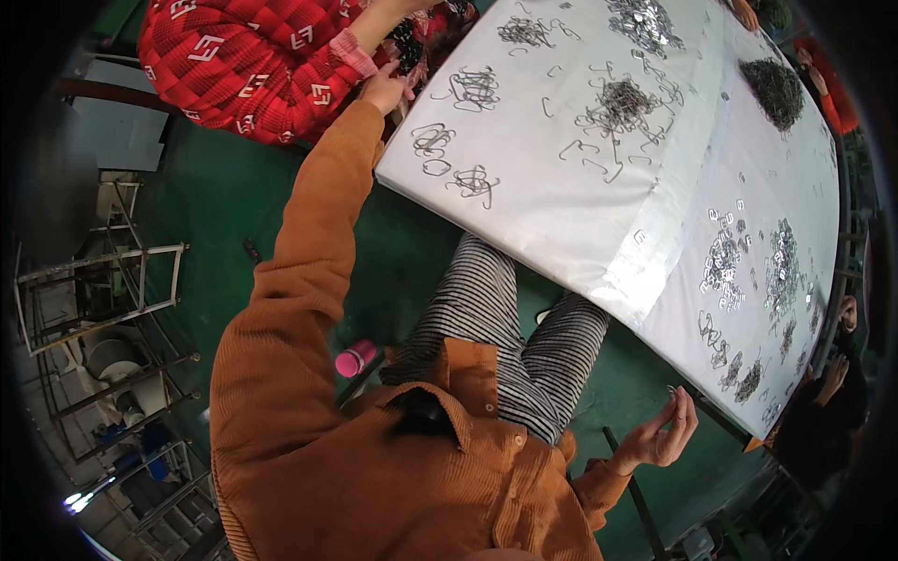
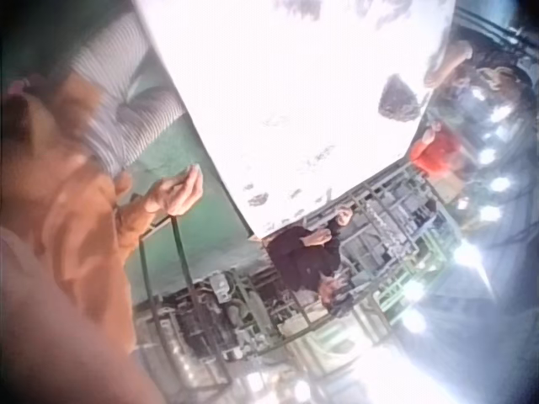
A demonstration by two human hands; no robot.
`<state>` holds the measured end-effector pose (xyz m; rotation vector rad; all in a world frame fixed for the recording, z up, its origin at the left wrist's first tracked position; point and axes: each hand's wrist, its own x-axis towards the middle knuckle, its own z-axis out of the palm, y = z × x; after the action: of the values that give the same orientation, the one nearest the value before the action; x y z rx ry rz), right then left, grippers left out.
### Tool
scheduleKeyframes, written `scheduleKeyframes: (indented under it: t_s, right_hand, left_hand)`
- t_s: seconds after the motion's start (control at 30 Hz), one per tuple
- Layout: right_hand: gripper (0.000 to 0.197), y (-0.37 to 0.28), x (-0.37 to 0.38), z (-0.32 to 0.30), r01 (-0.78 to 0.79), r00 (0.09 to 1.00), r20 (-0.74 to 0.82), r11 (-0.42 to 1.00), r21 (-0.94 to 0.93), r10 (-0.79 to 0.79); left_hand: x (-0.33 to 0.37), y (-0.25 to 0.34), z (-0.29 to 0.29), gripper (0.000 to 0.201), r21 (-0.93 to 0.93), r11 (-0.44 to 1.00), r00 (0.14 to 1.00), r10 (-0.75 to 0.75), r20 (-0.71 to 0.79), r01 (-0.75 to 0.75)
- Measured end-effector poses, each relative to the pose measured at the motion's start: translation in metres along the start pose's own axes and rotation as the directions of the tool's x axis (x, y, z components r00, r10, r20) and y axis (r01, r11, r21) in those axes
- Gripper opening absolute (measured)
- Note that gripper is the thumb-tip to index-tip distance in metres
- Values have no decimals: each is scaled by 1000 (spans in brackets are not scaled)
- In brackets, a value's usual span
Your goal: The person picks up metal clips from a table, turns them by hand, and hangs them onto a metal rack standing next to the table.
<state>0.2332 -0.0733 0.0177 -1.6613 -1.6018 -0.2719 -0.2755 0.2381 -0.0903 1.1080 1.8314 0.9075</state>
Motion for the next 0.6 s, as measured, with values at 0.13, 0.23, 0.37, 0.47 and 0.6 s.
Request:
scheduleKeyframes:
  t_s: [0.13, 0.23, 0.37, 0.47, 0.6]
  right_hand:
    - [22, 4, -2, 8, 5, 999, 36, 986, 164, -11]
    - [25, -5, 4, 22, 22, 987, 147, 950, 310, -71]
    - [21, -14, 0, 54, 73, 956, 195, 819, 570, -221]
    - [24, -22, -5, 70, 145, 920, 176, 722, 676, -350]
    - [23, -29, -10, 64, 157, 905, 186, 708, 689, -382]
  left_hand:
    - [-145, 37, 4, 29, -147, 931, 939, 342, 39, -333]
    - [-230, 53, 37, 22, 159, 921, 934, 347, 81, -356]
    - [-272, 71, 120, 20, 153, 828, 836, 504, 219, -539]
    - [-272, 73, 182, 19, 55, 812, 802, 560, 206, -581]
    - [-240, 89, 228, 19, 66, 778, 763, 591, 260, -625]
